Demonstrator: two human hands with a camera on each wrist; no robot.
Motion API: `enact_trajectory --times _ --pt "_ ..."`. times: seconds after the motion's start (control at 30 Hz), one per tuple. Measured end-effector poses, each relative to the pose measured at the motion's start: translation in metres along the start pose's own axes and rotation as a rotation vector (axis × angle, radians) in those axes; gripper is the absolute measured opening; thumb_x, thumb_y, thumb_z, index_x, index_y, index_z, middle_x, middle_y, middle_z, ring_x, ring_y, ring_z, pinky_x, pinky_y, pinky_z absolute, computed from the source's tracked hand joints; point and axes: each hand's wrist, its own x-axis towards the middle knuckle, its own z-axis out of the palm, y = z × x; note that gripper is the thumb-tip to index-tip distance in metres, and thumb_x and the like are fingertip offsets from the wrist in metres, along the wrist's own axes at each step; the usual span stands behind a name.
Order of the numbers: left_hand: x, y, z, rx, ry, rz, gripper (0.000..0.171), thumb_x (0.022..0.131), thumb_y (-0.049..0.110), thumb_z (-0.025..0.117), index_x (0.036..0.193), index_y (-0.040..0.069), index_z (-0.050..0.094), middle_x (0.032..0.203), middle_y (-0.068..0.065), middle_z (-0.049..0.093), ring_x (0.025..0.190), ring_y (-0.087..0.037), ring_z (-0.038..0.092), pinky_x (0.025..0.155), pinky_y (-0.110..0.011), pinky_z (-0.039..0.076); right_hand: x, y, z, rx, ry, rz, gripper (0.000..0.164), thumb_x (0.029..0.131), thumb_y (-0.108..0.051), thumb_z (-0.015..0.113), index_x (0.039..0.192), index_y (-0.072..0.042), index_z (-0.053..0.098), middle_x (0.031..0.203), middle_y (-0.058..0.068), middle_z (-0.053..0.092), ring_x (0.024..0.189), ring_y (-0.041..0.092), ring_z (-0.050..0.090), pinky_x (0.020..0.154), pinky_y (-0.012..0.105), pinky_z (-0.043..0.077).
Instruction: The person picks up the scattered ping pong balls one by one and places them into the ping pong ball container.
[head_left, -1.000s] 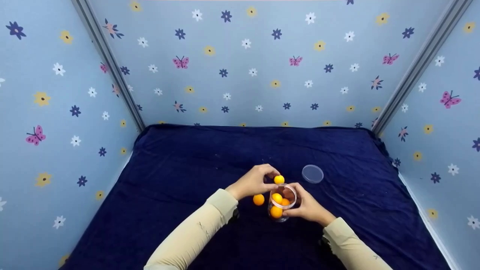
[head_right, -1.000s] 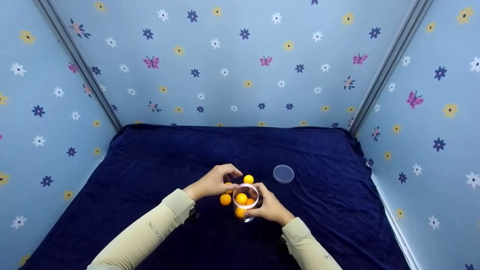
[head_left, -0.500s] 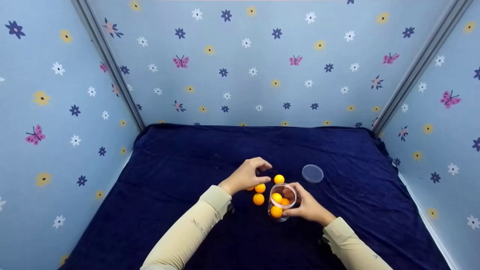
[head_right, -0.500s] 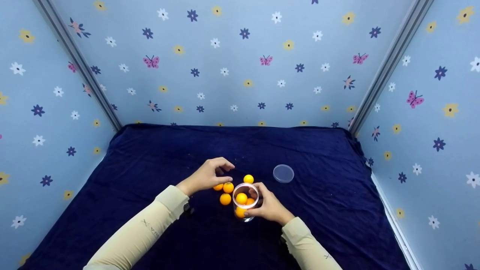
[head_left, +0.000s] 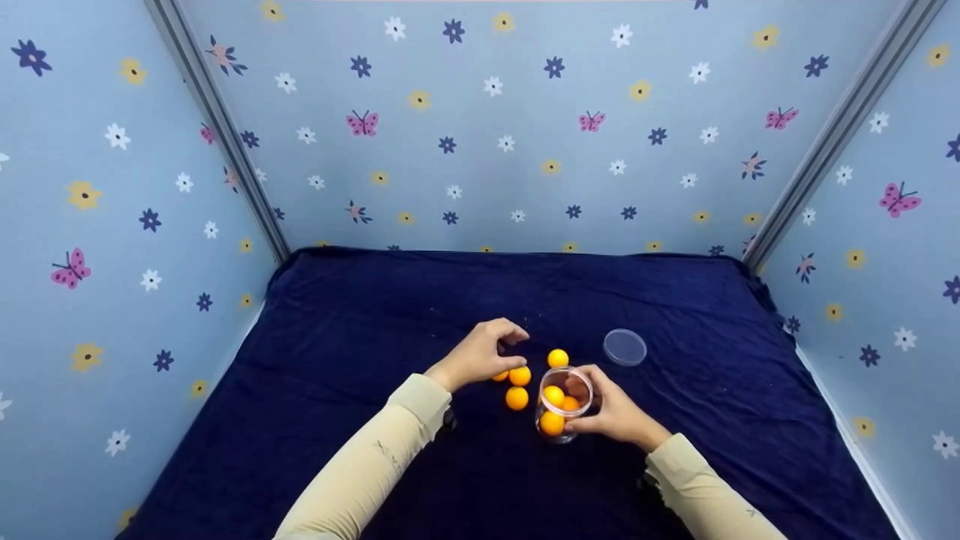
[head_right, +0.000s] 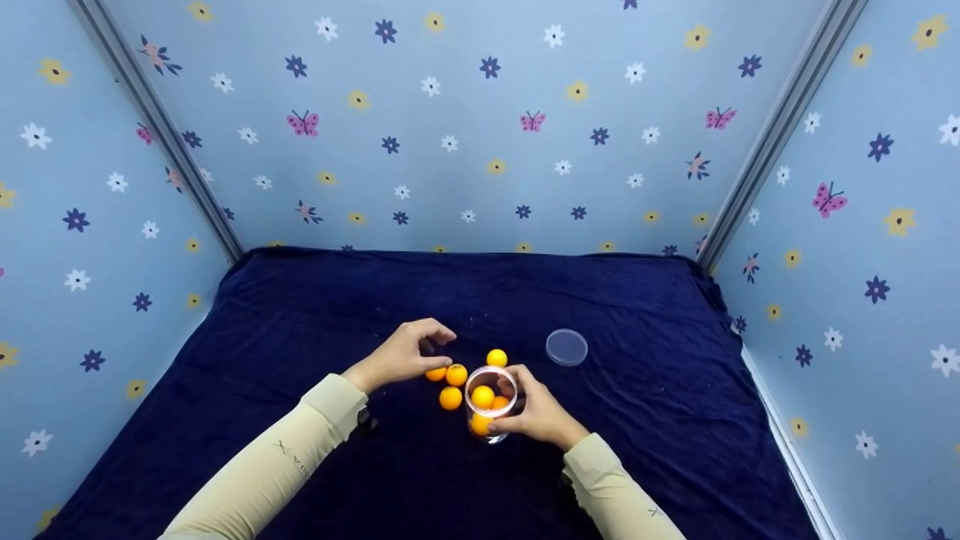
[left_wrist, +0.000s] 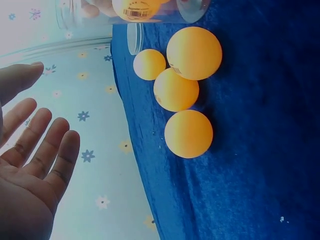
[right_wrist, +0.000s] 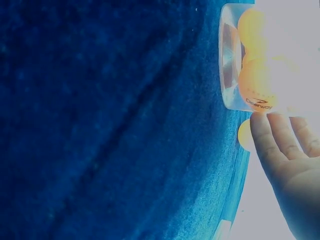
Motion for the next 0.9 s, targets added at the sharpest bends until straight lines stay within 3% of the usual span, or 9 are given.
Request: enact_trajectory --times 0.27,0.9 --pt "-0.002 -0.008 0.001 0.015 -0.001 -0.011 0.038 0.097 0.014 0.083 0.132 0.004 0.073 0.13 -0.014 0.072 0.12 -0.036 0.067 0.107 -0.053 0.057 0.0 0.001 -0.001 0.011 0.003 0.003 0.079 0.076 -0.002 0.097 0.139 0.008 0.05 0.136 0.035 0.06 0.121 0.043 0.067 0.099 0.026 0.059" --pt "-0.011 -0.031 0.007 0.032 0.009 -0.046 0.044 0.09 0.005 0.084 0.132 0.0 0.073 0.131 -0.019 0.073 0.123 -0.038 0.068 0.11 -0.054 0.055 0.0 0.003 0.0 -0.005 0.002 -0.001 0.08 0.077 -0.004 0.097 0.141 0.007 0.05 0.136 0.031 0.062 0.122 0.044 0.066 0.099 0.03 0.06"
